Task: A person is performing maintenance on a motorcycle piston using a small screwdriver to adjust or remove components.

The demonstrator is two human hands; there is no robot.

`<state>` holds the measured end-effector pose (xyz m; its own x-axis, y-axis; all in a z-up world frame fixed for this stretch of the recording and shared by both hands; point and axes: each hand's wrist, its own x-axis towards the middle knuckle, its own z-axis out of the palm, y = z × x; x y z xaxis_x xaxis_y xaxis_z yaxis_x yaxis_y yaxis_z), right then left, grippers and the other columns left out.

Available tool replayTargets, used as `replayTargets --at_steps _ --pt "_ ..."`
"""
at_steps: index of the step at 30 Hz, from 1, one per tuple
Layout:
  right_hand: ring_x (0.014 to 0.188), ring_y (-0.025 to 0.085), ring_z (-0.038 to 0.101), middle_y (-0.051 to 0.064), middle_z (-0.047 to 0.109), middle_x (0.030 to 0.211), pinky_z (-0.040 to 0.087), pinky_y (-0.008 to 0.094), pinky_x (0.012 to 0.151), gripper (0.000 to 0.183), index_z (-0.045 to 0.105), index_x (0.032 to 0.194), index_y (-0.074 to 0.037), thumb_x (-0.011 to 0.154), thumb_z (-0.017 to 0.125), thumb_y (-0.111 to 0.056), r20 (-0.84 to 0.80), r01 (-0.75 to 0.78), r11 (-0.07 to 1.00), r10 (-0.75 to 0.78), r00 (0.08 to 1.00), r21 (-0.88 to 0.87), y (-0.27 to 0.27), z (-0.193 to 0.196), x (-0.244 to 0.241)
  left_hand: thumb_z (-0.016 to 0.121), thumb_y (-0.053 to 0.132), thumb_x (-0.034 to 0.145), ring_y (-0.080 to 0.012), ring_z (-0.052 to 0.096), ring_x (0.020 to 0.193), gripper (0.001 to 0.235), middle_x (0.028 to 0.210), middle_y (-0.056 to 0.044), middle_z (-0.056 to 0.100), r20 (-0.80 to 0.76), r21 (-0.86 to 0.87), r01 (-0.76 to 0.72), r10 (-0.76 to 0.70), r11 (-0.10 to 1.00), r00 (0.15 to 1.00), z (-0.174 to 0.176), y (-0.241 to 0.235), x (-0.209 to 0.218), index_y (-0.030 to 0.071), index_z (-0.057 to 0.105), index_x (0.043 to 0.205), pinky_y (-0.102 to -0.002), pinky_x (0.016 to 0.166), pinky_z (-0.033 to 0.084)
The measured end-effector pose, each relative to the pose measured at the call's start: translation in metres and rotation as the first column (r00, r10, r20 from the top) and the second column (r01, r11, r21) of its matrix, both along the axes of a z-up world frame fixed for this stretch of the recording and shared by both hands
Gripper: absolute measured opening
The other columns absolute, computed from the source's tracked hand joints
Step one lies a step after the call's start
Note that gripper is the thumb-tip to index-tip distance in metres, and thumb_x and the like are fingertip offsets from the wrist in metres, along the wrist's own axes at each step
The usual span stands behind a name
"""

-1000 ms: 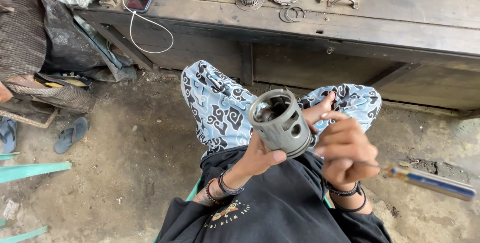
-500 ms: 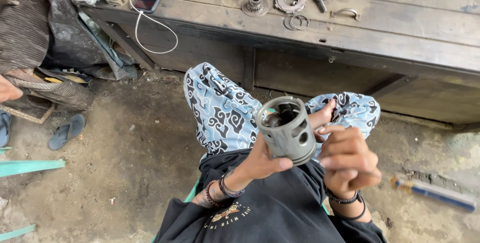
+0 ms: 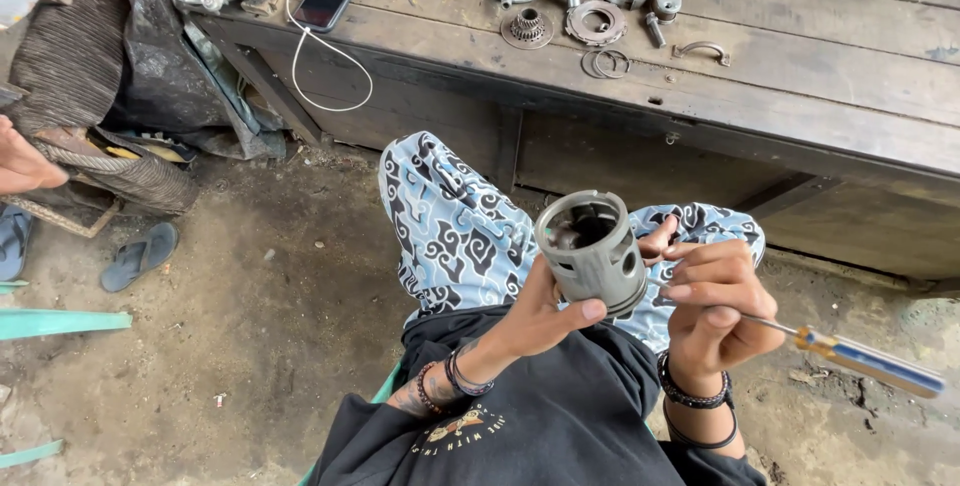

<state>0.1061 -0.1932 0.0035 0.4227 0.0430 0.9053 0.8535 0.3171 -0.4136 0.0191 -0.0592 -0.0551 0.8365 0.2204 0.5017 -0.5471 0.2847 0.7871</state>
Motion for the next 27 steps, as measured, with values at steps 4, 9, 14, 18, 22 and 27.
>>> replayTargets --at_steps 4,9,14,18,22,27 --pt "0.063 0.023 0.056 0.015 0.058 0.061 0.065 0.045 0.068 0.052 0.067 0.075 0.001 0.107 0.049 -0.037 -0.031 -0.034 0.999 0.034 0.999 -0.007 0.017 0.005 -0.01 0.072 0.023 0.095 -0.0373 0.057 0.126 0.084 0.141 -0.021 0.055 -0.014 -0.019 0.005 -0.005 1.0 1.0 -0.003 0.005 -0.004 0.009 0.025 0.164 -0.063 0.107 0.046" --pt "0.065 0.027 0.06 0.015 0.058 0.067 0.063 0.044 0.07 0.05 0.072 0.079 0.002 0.105 0.053 -0.036 -0.055 -0.02 0.998 0.017 0.998 -0.065 0.025 -0.001 -0.015 0.089 0.024 0.08 -0.0417 0.053 0.131 0.107 0.145 -0.026 0.051 -0.021 0.07 -0.06 0.062 0.996 0.998 0.023 0.016 -0.011 0.005 0.024 0.163 -0.064 0.108 0.043" --pt "0.07 0.029 0.065 0.017 0.06 0.074 0.061 0.041 0.071 0.044 0.07 0.083 0.003 0.106 0.054 -0.03 -0.066 0.012 0.999 -0.016 0.998 -0.052 0.027 0.002 -0.019 0.086 0.018 0.081 -0.0426 0.045 0.139 0.104 0.151 -0.025 0.048 -0.002 0.099 -0.063 0.063 0.993 0.998 0.026 0.017 -0.015 0.004 0.024 0.164 -0.068 0.11 0.039" --pt "0.065 0.03 0.065 0.018 0.059 0.071 0.061 0.042 0.068 0.045 0.068 0.079 0.005 0.105 0.052 -0.029 -0.06 -0.011 1.0 0.009 0.998 -0.026 0.02 -0.001 -0.019 0.08 0.021 0.091 -0.0408 0.054 0.131 0.084 0.141 -0.019 0.057 0.038 0.068 -0.056 0.054 0.996 0.998 0.033 0.02 -0.019 0.007 0.034 0.16 -0.064 0.107 0.046" --pt "0.06 0.029 0.063 0.017 0.061 0.066 0.061 0.041 0.065 0.05 0.069 0.073 0.003 0.104 0.052 -0.032 -0.076 -0.048 0.997 0.043 0.996 -0.066 0.022 0.009 -0.023 0.084 0.025 0.084 -0.0212 0.066 0.109 0.066 0.116 -0.014 0.071 -0.013 0.009 -0.052 0.052 0.999 0.999 0.027 0.025 -0.016 0.004 0.055 0.14 -0.047 0.093 0.055" --pt "0.057 0.027 0.063 0.016 0.061 0.064 0.06 0.039 0.062 0.052 0.069 0.071 0.002 0.105 0.05 -0.032 -0.082 -0.109 0.99 0.102 0.991 -0.089 0.021 0.014 -0.021 0.081 0.025 0.087 -0.0121 0.067 0.093 0.046 0.096 -0.008 0.073 0.001 -0.025 -0.031 0.031 0.999 1.0 0.041 0.021 -0.016 0.009 0.065 0.127 -0.038 0.083 0.056"
